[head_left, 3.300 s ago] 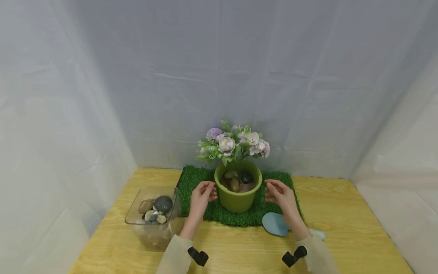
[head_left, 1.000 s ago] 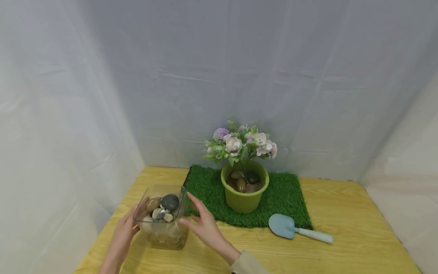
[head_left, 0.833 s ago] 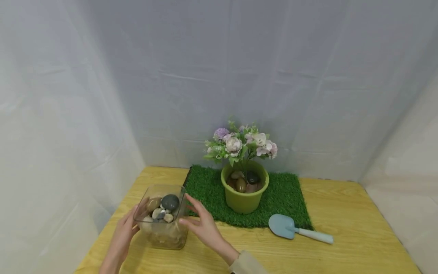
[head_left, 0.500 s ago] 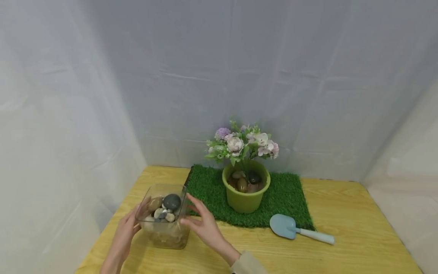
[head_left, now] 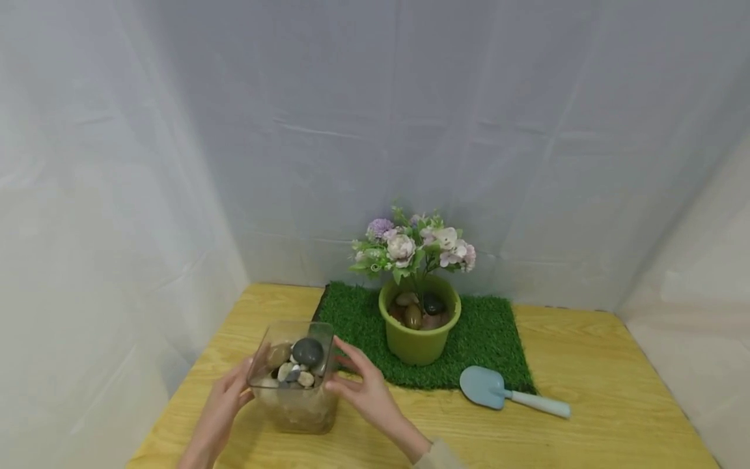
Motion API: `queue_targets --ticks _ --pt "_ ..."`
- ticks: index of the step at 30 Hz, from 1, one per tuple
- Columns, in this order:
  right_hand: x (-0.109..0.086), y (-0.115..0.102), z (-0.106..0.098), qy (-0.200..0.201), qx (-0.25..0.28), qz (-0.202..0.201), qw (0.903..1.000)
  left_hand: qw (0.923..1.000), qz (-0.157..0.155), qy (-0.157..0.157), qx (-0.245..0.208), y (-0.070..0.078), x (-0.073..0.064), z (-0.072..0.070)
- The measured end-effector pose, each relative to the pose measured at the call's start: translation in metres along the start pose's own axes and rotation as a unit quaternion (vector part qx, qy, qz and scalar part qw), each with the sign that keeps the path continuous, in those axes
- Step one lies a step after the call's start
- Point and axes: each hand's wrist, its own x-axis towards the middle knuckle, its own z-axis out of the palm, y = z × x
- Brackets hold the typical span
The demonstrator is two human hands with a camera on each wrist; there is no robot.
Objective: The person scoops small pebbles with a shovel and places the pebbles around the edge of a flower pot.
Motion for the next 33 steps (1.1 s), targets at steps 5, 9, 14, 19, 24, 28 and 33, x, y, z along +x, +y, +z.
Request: queue_targets --ticks 5,9,14,19,24,28,33 --pt "-0.006 -0.001 -0.012 -0.009 0.002 -0.010 0.9999 0.9998 0.005 -0.010 -0.014 -0.001 -0.002 0.009" --pt "-0.013 -0.002 -0.022 -0.013 -0.006 -0.010 0.9999 0.9996 0.000 -0.020 -0.021 0.001 -0.004 0.020" --pt "-0.024 -0.002 -0.034 -0.010 -0.025 -0.013 0.9995 0.9986 -0.023 -0.035 -0.032 0.004 -0.005 0.032" --pt "-0.035 -0.002 -0.042 -0.003 -0.042 -0.010 0.9990 0.9984 -0.031 -0.031 -0.036 0.006 -0.005 0.044" --pt "-0.043 -0.003 -0.051 0.009 -0.043 -0.013 0.9989 0.9981 -0.024 -0.041 -0.039 0.006 -0.005 0.054" --pt "-0.050 -0.005 -0.060 0.006 -0.049 -0.010 0.9987 0.9966 -0.034 -0.063 -0.042 0.008 -0.005 0.059" --pt "-0.058 -0.006 -0.071 0.002 -0.071 -0.017 0.9973 0.9944 -0.038 -0.086 -0.048 0.009 -0.005 0.066"
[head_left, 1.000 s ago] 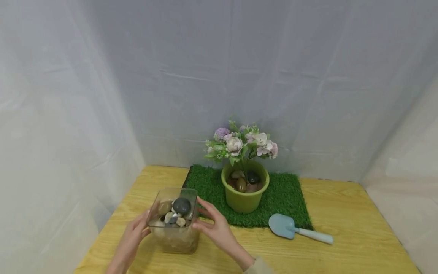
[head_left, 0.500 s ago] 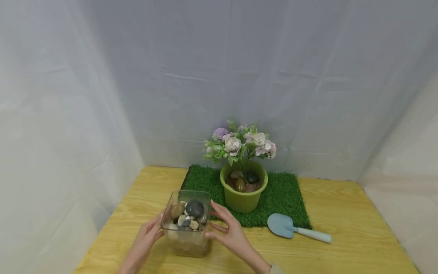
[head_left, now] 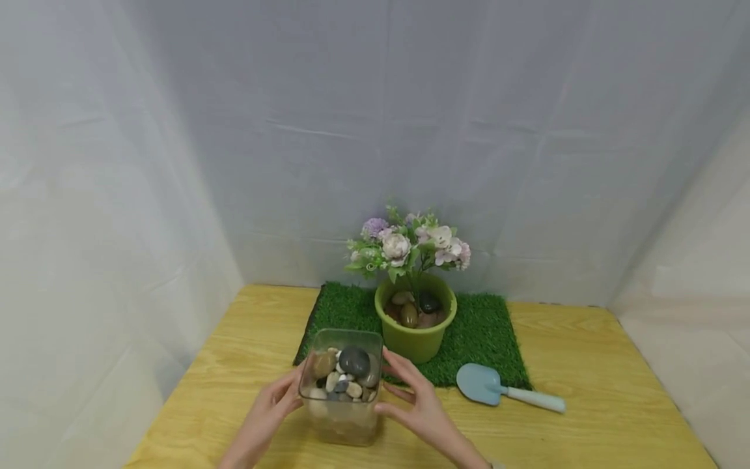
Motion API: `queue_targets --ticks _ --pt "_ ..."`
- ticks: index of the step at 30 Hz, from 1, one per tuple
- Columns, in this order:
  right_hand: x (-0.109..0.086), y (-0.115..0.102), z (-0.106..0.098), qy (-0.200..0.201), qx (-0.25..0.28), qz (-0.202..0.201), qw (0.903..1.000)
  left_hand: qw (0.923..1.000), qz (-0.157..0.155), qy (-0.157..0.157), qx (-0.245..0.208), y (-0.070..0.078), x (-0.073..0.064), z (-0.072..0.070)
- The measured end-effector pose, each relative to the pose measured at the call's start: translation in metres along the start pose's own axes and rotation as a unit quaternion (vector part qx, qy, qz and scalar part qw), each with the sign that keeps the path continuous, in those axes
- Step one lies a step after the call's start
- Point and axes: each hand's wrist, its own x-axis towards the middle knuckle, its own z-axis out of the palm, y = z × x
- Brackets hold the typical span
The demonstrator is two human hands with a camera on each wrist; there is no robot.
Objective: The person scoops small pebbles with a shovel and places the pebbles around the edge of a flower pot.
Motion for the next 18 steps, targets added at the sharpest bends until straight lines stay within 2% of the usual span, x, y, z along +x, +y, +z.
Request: queue_targets --ticks 5,13,18 --pt "-0.008 -0.002 -0.008 0.002 -0.026 -0.019 0.9995 0.9994 0.028 -0.020 0.007 -0.002 0.002 0.010" --pt "-0.022 -0.003 -0.020 0.025 -0.020 0.012 0.9994 0.9966 0.056 -0.060 0.006 -0.001 0.006 0.025" --pt "-0.032 -0.003 -0.029 0.041 -0.027 0.009 0.9988 0.9949 0.062 -0.080 -0.003 0.000 0.009 0.038"
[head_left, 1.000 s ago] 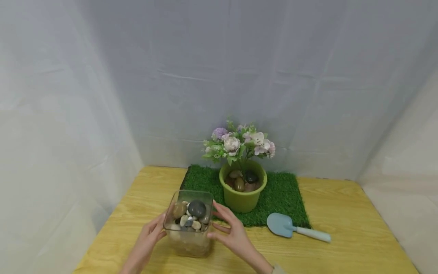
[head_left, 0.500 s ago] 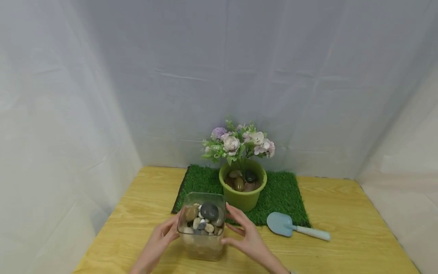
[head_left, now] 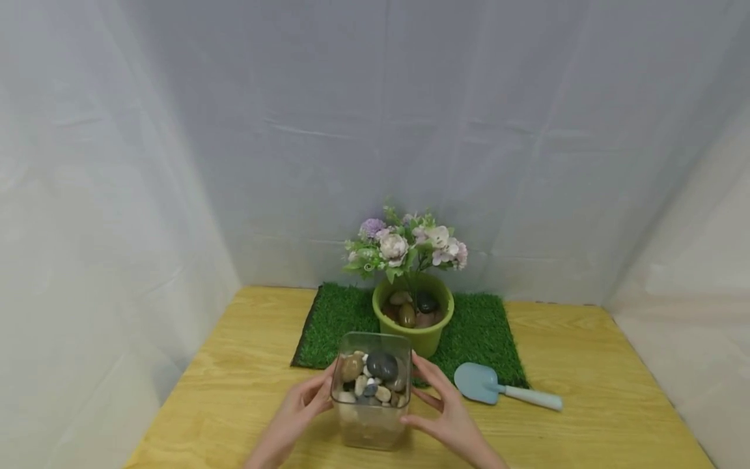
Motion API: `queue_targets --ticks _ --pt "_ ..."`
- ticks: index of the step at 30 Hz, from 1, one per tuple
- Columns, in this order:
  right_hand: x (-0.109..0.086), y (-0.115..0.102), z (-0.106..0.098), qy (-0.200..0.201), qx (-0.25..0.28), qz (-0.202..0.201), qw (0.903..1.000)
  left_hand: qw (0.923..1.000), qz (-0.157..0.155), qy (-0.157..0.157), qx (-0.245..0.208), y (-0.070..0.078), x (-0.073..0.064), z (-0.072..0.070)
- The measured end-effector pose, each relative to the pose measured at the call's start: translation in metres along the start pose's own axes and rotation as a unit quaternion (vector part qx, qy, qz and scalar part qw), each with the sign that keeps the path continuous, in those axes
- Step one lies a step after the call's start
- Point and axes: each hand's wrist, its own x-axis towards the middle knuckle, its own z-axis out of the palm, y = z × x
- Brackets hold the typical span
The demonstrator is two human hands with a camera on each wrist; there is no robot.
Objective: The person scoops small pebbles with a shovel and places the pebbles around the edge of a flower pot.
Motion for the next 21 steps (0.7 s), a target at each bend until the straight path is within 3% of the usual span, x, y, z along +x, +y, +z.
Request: queue_targets --ticks 10,21 --pt "-0.017 0.000 -0.029 0.011 -0.009 -0.013 0.9998 0.9993 -0.005 -0.035 -0.015 0.002 0.013 0.025" --pt "-0.030 -0.003 -0.057 0.000 -0.008 -0.030 0.9995 0.9959 0.022 -0.081 -0.033 0.002 0.023 0.047"
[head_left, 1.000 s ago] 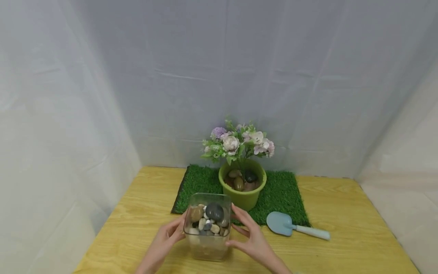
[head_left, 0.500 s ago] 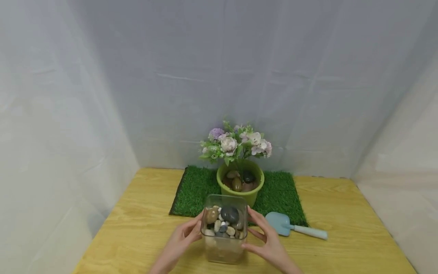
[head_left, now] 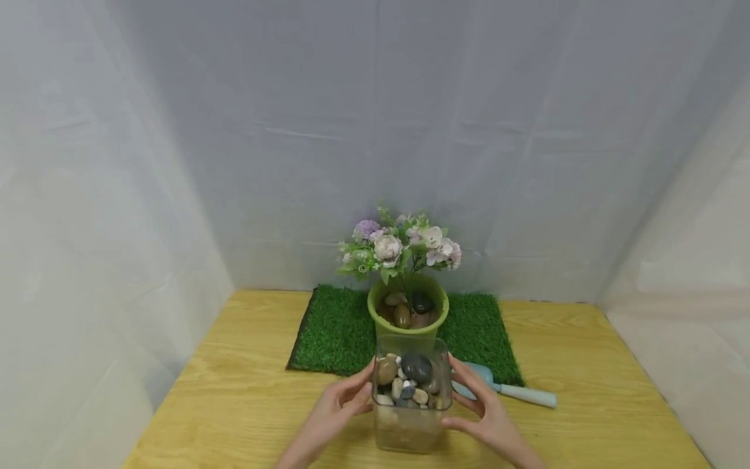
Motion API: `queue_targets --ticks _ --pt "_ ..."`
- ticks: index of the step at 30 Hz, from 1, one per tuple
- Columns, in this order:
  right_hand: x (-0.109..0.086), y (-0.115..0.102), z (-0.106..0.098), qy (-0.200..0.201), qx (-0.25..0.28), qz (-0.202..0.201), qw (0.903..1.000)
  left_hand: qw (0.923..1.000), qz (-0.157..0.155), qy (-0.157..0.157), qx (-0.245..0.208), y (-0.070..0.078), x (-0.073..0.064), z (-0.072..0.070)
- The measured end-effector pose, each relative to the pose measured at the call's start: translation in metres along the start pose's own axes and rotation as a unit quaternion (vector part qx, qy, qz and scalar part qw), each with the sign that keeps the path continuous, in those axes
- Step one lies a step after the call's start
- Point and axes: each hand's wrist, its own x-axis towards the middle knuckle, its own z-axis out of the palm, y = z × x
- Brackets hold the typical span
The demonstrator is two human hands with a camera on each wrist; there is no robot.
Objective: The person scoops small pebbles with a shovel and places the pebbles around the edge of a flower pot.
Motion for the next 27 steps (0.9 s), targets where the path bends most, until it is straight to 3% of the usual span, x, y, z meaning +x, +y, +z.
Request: queue_targets --ticks 8,18,27 --pt "-0.002 -0.002 -0.004 0.008 -0.025 0.035 0.9991 1.0000 -0.007 -0.001 -0.003 0.001 0.002 0.005" --pt "-0.001 0.002 -0.004 0.012 -0.030 -0.005 0.9995 0.9999 -0.007 0.007 0.006 -0.001 0.003 0.006" --pt "-0.001 0.005 -0.002 0.015 -0.020 -0.014 0.9996 0.9972 -0.010 0.042 0.061 0.009 0.008 0.002"
